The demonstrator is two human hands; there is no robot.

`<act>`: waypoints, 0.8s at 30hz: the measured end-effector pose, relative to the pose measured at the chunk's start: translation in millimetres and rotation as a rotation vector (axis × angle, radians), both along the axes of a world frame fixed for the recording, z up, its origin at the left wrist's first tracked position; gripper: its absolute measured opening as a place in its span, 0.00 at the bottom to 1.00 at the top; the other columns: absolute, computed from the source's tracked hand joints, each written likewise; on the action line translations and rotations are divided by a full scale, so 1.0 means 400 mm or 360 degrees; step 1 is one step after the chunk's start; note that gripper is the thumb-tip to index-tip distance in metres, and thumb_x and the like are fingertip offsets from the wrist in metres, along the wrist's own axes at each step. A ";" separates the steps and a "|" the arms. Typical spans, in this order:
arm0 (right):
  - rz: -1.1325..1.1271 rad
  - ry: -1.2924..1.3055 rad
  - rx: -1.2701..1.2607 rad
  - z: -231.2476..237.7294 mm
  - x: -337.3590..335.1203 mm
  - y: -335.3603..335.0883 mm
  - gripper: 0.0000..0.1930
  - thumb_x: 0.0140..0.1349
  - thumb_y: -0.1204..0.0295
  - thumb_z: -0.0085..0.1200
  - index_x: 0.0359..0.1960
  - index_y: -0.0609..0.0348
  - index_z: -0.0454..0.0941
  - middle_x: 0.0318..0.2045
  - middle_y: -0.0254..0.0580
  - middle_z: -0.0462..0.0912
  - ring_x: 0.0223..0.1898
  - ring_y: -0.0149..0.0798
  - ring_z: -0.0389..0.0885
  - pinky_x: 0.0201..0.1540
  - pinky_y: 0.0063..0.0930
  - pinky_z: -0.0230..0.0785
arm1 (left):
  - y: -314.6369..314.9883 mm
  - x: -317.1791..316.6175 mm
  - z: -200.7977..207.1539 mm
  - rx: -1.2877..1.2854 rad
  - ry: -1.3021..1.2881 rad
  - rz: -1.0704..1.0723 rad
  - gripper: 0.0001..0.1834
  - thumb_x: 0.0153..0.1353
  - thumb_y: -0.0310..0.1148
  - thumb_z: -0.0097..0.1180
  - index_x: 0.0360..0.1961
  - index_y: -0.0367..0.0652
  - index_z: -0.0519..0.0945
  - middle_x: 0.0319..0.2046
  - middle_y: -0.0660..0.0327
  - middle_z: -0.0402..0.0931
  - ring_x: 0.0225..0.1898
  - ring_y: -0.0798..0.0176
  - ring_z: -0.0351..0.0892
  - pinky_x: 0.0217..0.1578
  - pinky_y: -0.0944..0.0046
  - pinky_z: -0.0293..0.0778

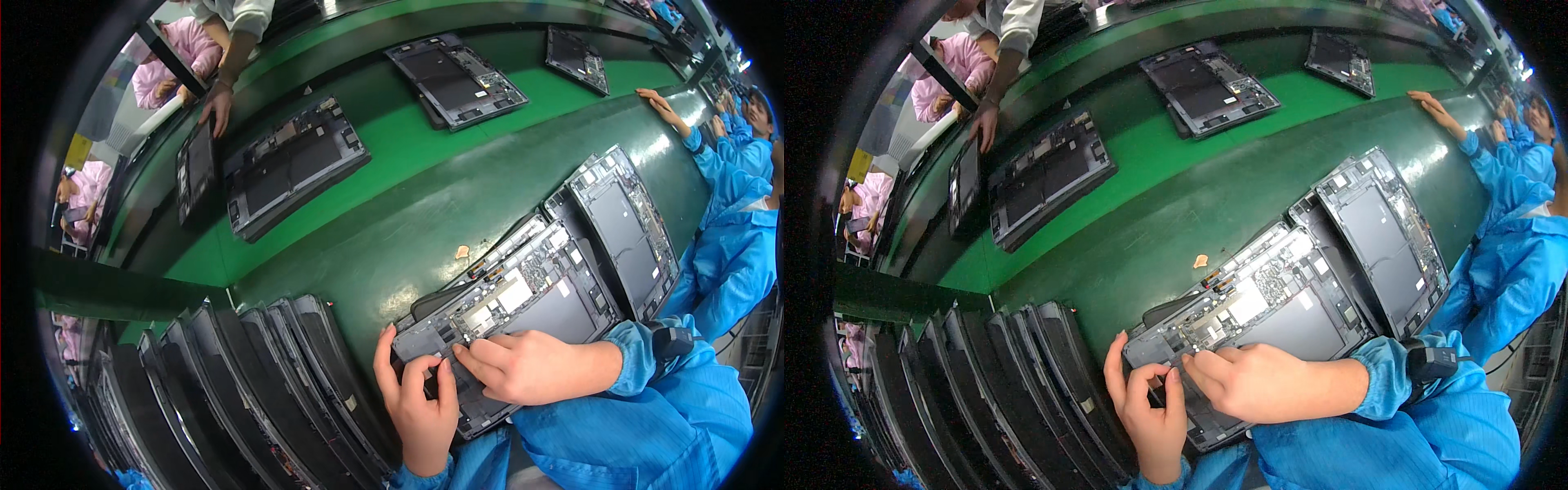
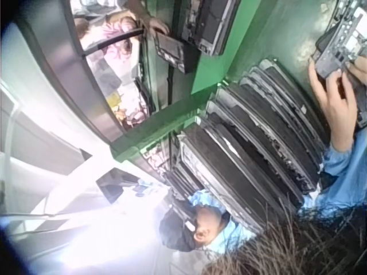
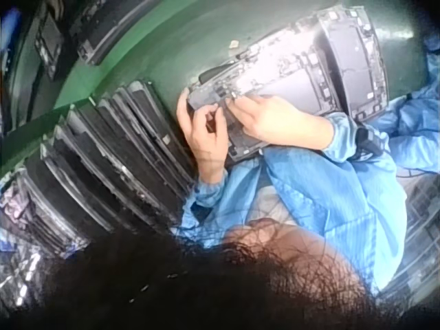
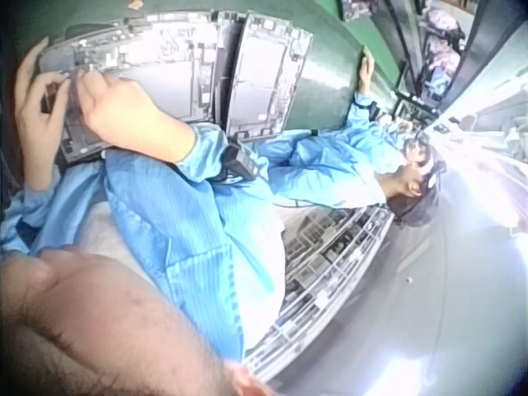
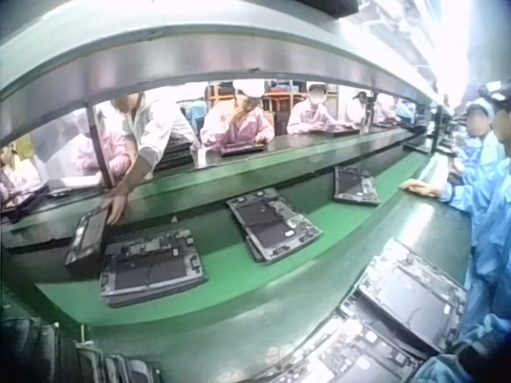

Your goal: The person assembles components into a laptop chassis by hand, installing a motherboard, internal cables, a battery, and various connectors.

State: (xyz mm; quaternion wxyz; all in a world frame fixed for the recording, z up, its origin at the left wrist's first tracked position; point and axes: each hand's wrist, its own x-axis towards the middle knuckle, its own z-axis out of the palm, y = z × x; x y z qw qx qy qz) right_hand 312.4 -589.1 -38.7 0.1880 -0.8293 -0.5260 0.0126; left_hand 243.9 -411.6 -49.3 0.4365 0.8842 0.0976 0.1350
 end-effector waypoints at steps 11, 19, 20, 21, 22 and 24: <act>-0.0190 0.0232 0.0355 -0.018 0.065 0.023 0.15 0.49 0.75 0.61 0.42 0.54 0.85 0.30 0.36 0.74 0.26 0.38 0.82 0.25 0.33 0.75 | -0.001 0.018 -0.044 -0.0259 0.0042 0.0051 0.09 0.59 0.26 0.65 0.30 0.40 0.75 0.68 0.42 0.61 0.67 0.38 0.60 0.63 0.45 0.61; -0.0223 0.0191 0.0351 -0.031 0.066 0.011 0.15 0.49 0.73 0.63 0.41 0.51 0.87 0.29 0.33 0.74 0.26 0.35 0.80 0.24 0.31 0.74 | 0.010 0.029 -0.051 -0.0426 -0.0013 0.0014 0.09 0.54 0.23 0.65 0.26 0.42 0.74 0.69 0.46 0.62 0.67 0.41 0.60 0.64 0.46 0.60; -0.0182 0.0164 0.0376 -0.034 0.067 0.006 0.16 0.48 0.73 0.63 0.42 0.51 0.87 0.29 0.33 0.73 0.26 0.35 0.80 0.24 0.31 0.74 | 0.010 0.029 -0.049 -0.0429 -0.0018 0.0013 0.09 0.54 0.23 0.65 0.26 0.42 0.74 0.69 0.46 0.62 0.67 0.41 0.60 0.64 0.46 0.60; -0.0141 0.0137 0.0400 -0.035 0.069 0.005 0.17 0.48 0.74 0.63 0.43 0.52 0.86 0.28 0.32 0.73 0.26 0.35 0.80 0.23 0.31 0.74 | 0.009 0.029 -0.047 -0.0378 -0.0019 0.0004 0.09 0.54 0.22 0.64 0.26 0.42 0.74 0.69 0.46 0.62 0.67 0.45 0.63 0.65 0.49 0.60; -0.0139 0.0138 0.0398 -0.035 0.072 0.004 0.17 0.48 0.74 0.63 0.43 0.52 0.86 0.28 0.32 0.73 0.26 0.35 0.80 0.23 0.31 0.74 | 0.009 0.027 -0.048 -0.0326 -0.0016 -0.0003 0.09 0.54 0.21 0.63 0.25 0.42 0.73 0.69 0.46 0.62 0.66 0.48 0.67 0.65 0.52 0.60; -0.0018 0.0111 0.0385 -0.034 0.084 0.004 0.18 0.46 0.74 0.63 0.43 0.54 0.86 0.28 0.34 0.72 0.26 0.35 0.80 0.24 0.32 0.73 | 0.014 0.026 -0.054 -0.0321 -0.0024 -0.0013 0.09 0.54 0.22 0.64 0.26 0.42 0.74 0.69 0.45 0.62 0.66 0.45 0.65 0.64 0.50 0.61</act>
